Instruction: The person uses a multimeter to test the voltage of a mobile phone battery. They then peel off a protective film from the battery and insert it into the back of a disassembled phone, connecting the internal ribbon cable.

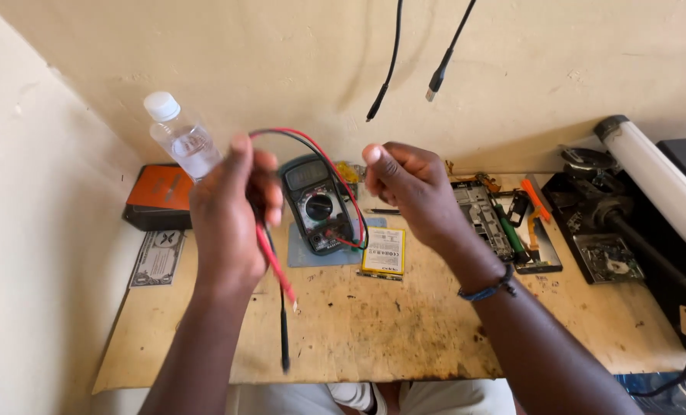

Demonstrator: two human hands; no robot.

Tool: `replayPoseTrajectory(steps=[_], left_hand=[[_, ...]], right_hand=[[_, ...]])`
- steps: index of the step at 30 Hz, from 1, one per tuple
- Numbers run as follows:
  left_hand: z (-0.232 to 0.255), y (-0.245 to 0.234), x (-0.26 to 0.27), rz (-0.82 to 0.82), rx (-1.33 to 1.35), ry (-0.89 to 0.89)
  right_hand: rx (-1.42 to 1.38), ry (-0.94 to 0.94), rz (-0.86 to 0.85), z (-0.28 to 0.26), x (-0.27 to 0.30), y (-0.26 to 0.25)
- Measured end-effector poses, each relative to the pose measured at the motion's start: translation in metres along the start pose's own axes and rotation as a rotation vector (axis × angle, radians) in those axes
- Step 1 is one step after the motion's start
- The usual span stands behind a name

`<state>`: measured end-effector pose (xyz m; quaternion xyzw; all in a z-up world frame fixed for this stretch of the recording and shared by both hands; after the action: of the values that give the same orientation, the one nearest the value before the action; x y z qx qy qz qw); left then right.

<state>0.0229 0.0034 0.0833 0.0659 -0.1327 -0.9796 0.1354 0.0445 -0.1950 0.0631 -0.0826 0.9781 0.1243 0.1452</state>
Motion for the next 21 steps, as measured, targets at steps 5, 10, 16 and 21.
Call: replayPoseTrajectory(steps=[5, 10, 16, 21], left_hand=[[0.003, 0.038, -0.019, 0.001, 0.240, 0.078], [-0.011, 0.069, -0.021, 0.045, 0.310, 0.083], [-0.032, 0.081, 0.000, -0.418, 0.015, 0.332], [-0.047, 0.088, 0.016, -0.649, -0.613, 0.492]], right_hand=[[0.067, 0.275, -0.499, 0.003, 0.008, 0.018], [0.261, 0.303, -0.709, -0.002, 0.011, 0.023], [0.088, 0.272, -0.466, 0.009, -0.002, -0.020], [0.057, 0.222, -0.160, 0.006, -0.014, -0.048]])
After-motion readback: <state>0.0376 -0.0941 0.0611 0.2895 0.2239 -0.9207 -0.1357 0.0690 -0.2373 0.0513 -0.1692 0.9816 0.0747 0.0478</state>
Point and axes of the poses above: each hand's wrist, its own x-axis away from the middle knuckle, its own y-axis out of the palm, z = x × y, the point moved 5 cm from there along -x, towards the middle knuckle, and after that the axes turned 7 degrees about -x, right-handed, at the moved point
